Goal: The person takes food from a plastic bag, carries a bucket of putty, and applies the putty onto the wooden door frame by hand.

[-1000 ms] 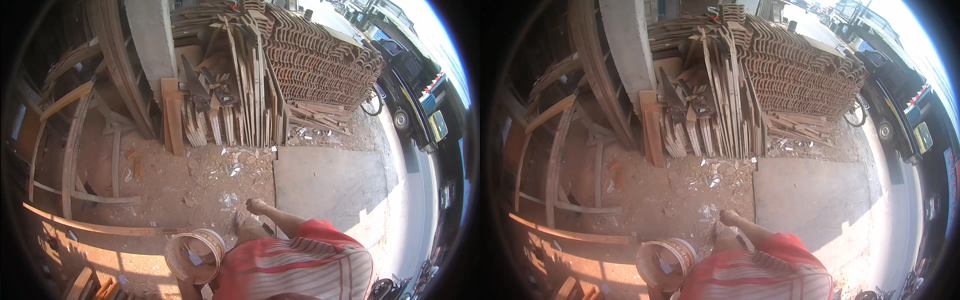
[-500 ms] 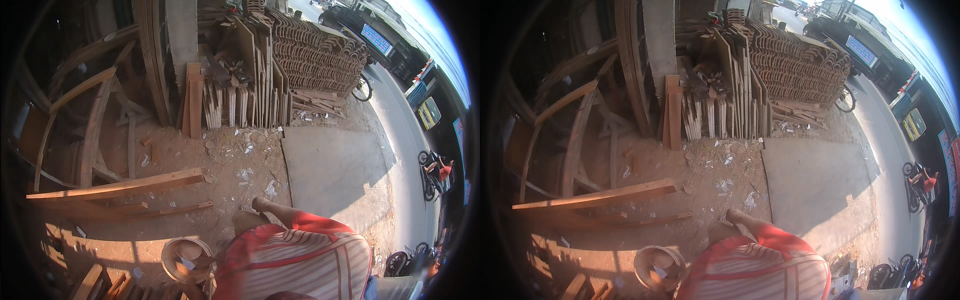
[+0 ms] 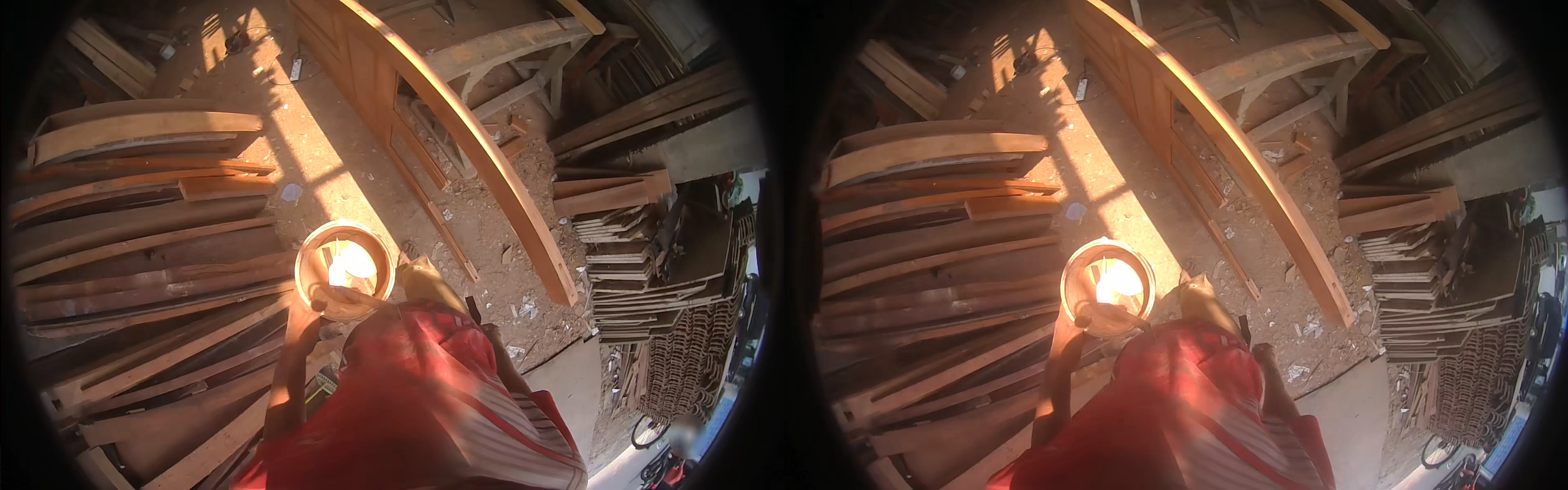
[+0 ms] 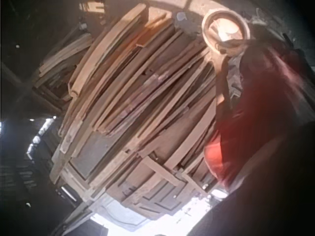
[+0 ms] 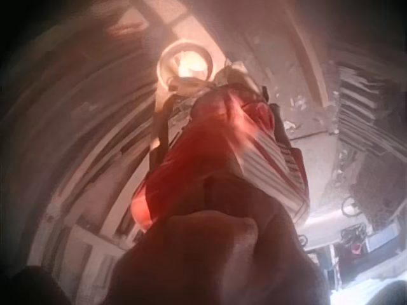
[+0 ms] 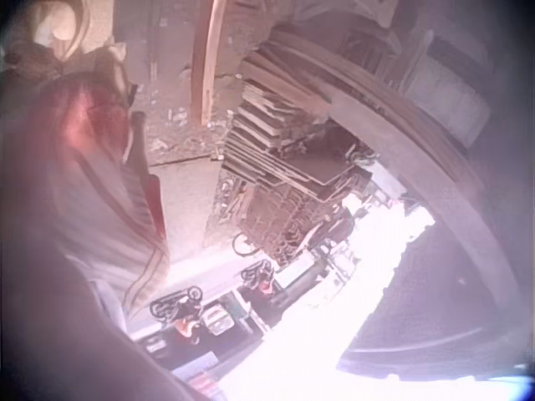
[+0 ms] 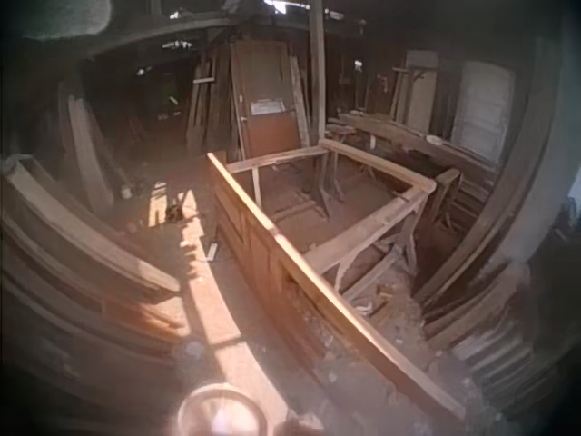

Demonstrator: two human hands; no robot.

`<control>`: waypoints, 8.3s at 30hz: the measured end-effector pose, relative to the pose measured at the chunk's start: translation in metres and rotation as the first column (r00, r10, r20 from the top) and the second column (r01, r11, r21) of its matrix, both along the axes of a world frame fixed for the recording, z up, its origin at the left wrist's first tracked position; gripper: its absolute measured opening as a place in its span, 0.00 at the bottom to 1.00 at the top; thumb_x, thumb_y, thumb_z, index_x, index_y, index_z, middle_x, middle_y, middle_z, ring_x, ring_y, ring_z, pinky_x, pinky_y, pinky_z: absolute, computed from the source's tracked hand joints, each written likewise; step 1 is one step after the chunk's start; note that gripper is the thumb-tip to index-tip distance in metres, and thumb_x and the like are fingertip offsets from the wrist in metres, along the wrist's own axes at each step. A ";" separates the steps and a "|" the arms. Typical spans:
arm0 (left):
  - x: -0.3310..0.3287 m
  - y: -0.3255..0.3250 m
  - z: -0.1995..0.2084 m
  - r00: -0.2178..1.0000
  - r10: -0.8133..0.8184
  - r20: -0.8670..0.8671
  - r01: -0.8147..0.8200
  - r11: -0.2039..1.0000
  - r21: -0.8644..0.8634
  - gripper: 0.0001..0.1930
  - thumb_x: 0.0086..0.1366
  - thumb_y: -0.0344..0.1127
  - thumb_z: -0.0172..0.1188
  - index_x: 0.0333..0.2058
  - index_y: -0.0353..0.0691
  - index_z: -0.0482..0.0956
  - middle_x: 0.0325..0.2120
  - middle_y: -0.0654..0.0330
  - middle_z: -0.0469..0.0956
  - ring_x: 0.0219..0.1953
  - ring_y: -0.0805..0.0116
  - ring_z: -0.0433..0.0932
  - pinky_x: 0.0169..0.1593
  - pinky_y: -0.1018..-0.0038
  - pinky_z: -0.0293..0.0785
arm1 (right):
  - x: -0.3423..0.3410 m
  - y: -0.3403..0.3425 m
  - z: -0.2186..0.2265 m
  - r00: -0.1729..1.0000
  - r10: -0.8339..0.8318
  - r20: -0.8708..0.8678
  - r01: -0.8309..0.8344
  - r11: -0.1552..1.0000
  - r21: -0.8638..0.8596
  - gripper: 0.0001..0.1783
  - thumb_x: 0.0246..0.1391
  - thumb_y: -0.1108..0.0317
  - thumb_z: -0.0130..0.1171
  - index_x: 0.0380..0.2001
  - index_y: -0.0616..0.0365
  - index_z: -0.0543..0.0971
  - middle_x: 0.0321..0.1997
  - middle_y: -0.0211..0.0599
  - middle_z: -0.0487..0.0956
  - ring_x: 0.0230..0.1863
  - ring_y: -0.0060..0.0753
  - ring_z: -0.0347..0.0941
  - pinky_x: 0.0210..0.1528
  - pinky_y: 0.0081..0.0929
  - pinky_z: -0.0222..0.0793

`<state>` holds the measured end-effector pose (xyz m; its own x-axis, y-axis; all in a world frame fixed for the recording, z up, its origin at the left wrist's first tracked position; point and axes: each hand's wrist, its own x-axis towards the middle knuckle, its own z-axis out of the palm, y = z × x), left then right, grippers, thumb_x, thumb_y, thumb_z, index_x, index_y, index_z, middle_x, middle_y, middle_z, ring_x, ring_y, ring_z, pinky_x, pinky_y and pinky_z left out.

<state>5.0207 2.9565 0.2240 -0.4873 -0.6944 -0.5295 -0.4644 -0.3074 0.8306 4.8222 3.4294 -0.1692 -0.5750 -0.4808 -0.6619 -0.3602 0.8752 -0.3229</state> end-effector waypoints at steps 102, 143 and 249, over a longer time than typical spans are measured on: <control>-0.966 -1.365 -0.068 -0.027 -0.982 -0.186 0.977 0.013 -0.212 0.41 0.67 0.53 0.55 0.74 0.40 0.59 0.68 0.43 0.69 0.70 0.47 0.67 0.71 0.61 0.64 | -0.766 -1.673 0.421 0.964 -0.245 -0.103 0.251 0.967 0.041 0.27 0.60 0.66 0.54 0.64 0.52 0.75 0.68 0.50 0.75 0.71 0.51 0.67 0.73 0.43 0.63; -0.857 -1.586 -0.118 0.227 -0.908 0.353 0.802 -0.031 -0.596 0.34 0.59 0.46 0.73 0.62 0.43 0.76 0.64 0.48 0.71 0.68 0.42 0.65 0.71 0.49 0.60 | -0.786 -1.663 0.379 0.943 0.026 -0.332 -0.027 1.000 0.001 0.14 0.60 0.69 0.61 0.48 0.59 0.84 0.50 0.47 0.83 0.52 0.48 0.80 0.56 0.41 0.74; -0.855 -1.559 -0.143 0.285 -0.953 0.101 0.618 0.102 -0.780 0.16 0.58 0.40 0.71 0.43 0.41 0.86 0.43 0.57 0.81 0.56 0.53 0.74 0.63 0.54 0.65 | -0.611 -1.850 0.284 0.701 -0.523 -0.485 0.282 0.827 -0.486 0.27 0.49 0.80 0.67 0.55 0.54 0.81 0.55 0.43 0.78 0.53 0.52 0.76 0.55 0.44 0.74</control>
